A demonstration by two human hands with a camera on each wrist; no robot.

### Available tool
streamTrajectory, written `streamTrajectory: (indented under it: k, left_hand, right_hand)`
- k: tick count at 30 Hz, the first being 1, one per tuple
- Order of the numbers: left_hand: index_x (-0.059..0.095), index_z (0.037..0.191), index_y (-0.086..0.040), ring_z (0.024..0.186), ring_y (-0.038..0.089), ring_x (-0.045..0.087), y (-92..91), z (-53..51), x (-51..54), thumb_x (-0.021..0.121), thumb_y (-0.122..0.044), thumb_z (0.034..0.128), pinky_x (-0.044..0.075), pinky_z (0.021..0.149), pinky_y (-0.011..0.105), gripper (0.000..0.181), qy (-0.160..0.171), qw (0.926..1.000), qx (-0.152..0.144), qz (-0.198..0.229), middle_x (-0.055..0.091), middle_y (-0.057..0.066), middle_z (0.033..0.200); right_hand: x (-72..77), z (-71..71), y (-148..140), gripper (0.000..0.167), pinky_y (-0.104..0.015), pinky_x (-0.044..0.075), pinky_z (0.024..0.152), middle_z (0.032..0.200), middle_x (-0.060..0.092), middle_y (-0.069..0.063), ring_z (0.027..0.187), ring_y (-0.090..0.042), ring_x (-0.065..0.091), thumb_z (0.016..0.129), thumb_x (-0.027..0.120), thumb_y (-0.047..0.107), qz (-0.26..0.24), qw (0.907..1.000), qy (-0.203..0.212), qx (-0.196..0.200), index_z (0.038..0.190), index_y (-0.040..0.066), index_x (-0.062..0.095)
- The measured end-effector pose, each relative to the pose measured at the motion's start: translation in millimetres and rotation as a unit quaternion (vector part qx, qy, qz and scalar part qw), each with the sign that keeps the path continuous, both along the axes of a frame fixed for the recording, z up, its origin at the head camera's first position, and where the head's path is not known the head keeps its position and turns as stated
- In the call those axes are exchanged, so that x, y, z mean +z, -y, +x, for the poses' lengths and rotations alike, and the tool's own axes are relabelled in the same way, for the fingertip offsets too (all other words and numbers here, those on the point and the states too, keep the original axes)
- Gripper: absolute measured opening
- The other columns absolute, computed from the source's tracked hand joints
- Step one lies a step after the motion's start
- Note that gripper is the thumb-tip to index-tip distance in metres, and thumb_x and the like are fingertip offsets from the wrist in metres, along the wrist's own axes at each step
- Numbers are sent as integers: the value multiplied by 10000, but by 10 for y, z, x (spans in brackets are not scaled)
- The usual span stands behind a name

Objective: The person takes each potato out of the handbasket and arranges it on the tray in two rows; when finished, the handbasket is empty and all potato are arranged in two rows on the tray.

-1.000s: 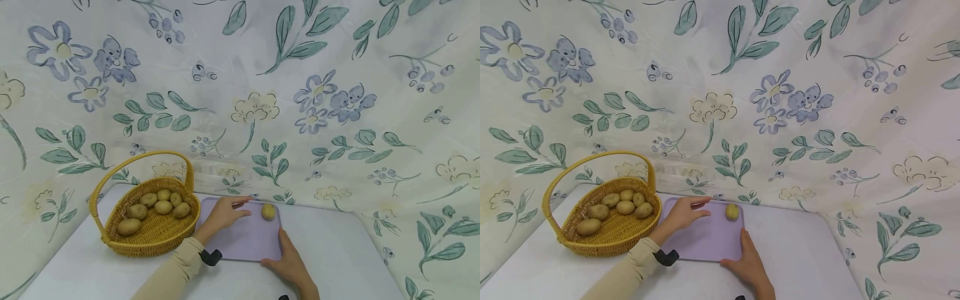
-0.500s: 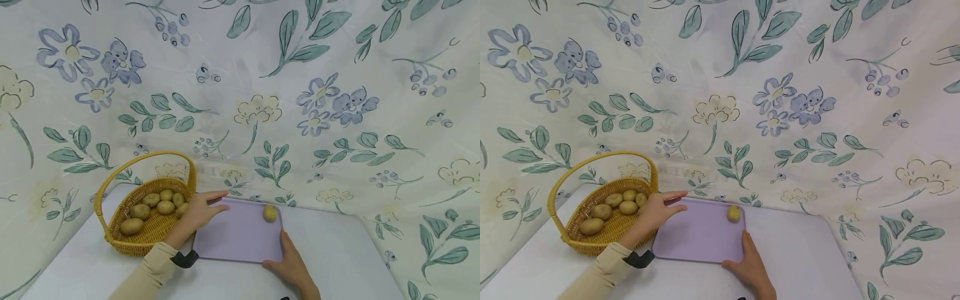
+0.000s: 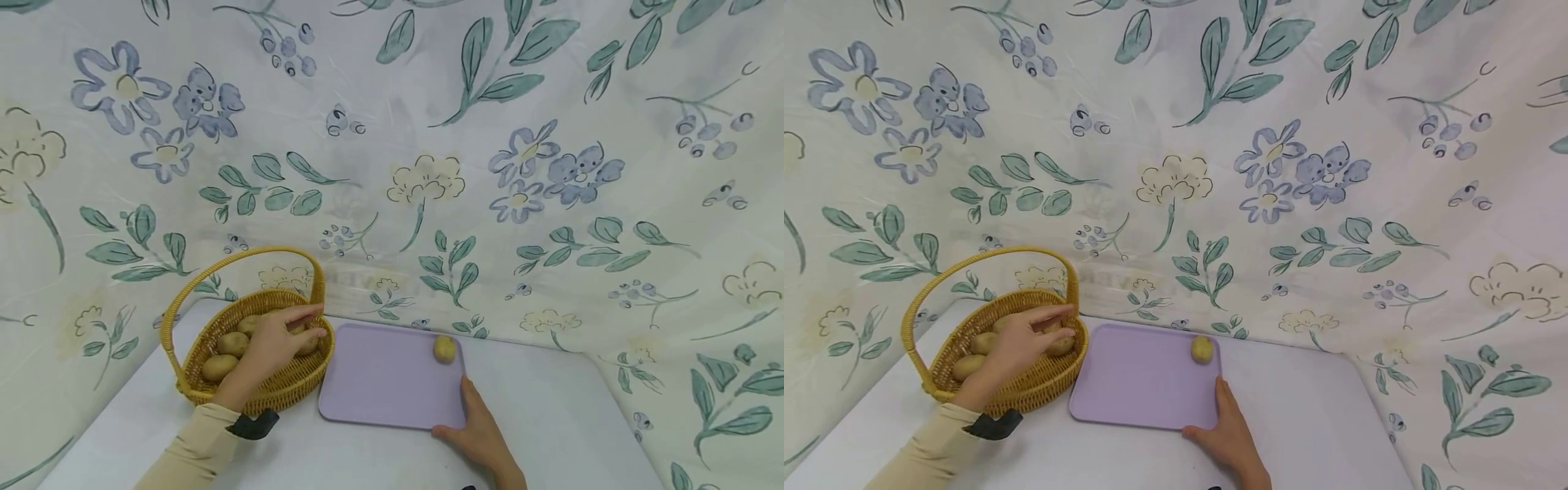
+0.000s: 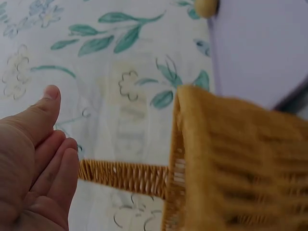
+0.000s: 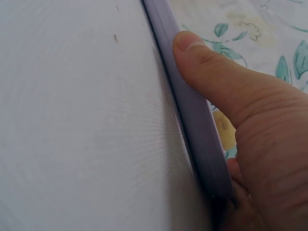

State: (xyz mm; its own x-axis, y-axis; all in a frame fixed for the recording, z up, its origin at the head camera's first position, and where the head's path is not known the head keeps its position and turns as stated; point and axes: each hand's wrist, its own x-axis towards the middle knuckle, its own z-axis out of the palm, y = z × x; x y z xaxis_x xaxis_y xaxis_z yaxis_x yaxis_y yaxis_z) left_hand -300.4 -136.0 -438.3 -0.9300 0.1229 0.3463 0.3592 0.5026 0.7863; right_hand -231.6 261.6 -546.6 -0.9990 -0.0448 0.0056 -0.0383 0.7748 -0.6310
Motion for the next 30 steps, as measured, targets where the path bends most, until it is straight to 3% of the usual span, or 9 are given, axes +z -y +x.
streamTrajectory:
  k: [3, 6, 13, 16, 20, 24, 27, 30]
  left_hand:
    - [702, 1327, -155, 1149, 315, 705, 112, -5, -10, 801, -317, 883, 629, 807, 331, 483, 27, 9984, 329, -453, 716, 99, 1301]
    - [704, 1324, -167, 1118, 321, 719, 183, -25, -30, 808, -320, 883, 553, 688, 205, 479, 32, 9958, 559, -721, 727, 90, 1281]
    - [705, 1316, -116, 1117, 374, 716, 265, -111, -119, 827, -245, 864, 447, 514, 195, 485, 54, 9972, 515, -539, 721, 127, 1279]
    - [703, 1316, -105, 1125, 383, 710, 298, -147, -142, 820, -268, 871, 468, 526, 190, 489, 137, 9972, 512, -522, 712, 144, 1287]
    - [694, 1328, -104, 1141, 377, 704, 350, -174, -159, 806, -286, 888, 610, 710, 254, 489, 274, 9967, 538, -537, 710, 146, 1292]
    - [685, 1343, -113, 1156, 374, 698, 394, -201, -189, 798, -294, 897, 631, 854, 361, 494, 341, 9960, 546, -612, 706, 139, 1302]
    - [684, 1347, -125, 1159, 381, 694, 410, -236, -231, 791, -317, 902, 614, 740, 287, 496, 369, 9947, 575, -764, 706, 145, 1303]
    - [683, 1350, -138, 1146, 378, 698, 418, -270, -279, 782, -326, 908, 516, 633, 201, 490, 407, 9931, 608, -916, 728, 158, 1253]
  right_hand:
    - [-10, -5, -1, 1303, -574, 231, 1250, 1653, 239, -276, 1530, -466, 246, 667, 890, 561, 5, 10000, -25, 16, 1592, -65, 217]
    - [-15, -9, -6, 1303, -570, 229, 1252, 1654, 239, -274, 1532, -463, 243, 668, 890, 560, 14, 10000, -47, 28, 1591, -67, 217]
    - [-24, -6, -11, 1296, -581, 244, 1243, 1646, 255, -282, 1523, -472, 258, 659, 892, 565, -76, 9998, -155, 14, 1584, -68, 242]
    - [-31, -11, -13, 1297, -579, 246, 1243, 1647, 254, -279, 1524, -470, 259, 658, 892, 569, -92, 9999, -143, -3, 1584, -67, 243]
    - [-46, -28, -20, 1306, -569, 234, 1252, 1656, 243, -268, 1533, -457, 246, 662, 886, 583, -96, 9999, -56, -24, 1591, -58, 230]
    - [-41, -41, -18, 1311, -570, 231, 1253, 1657, 238, -268, 1535, -458, 241, 660, 885, 585, -93, 9999, -43, -15, 1592, -59, 225]
    - [-28, -37, -11, 1307, -577, 236, 1248, 1650, 246, -277, 1529, -466, 247, 657, 888, 579, -81, 9999, -70, -16, 1587, -66, 234]
    - [-24, -29, -9, 1301, -586, 240, 1243, 1643, 255, -288, 1522, -479, 254, 659, 891, 572, -70, 9999, -82, -8, 1583, -73, 240]
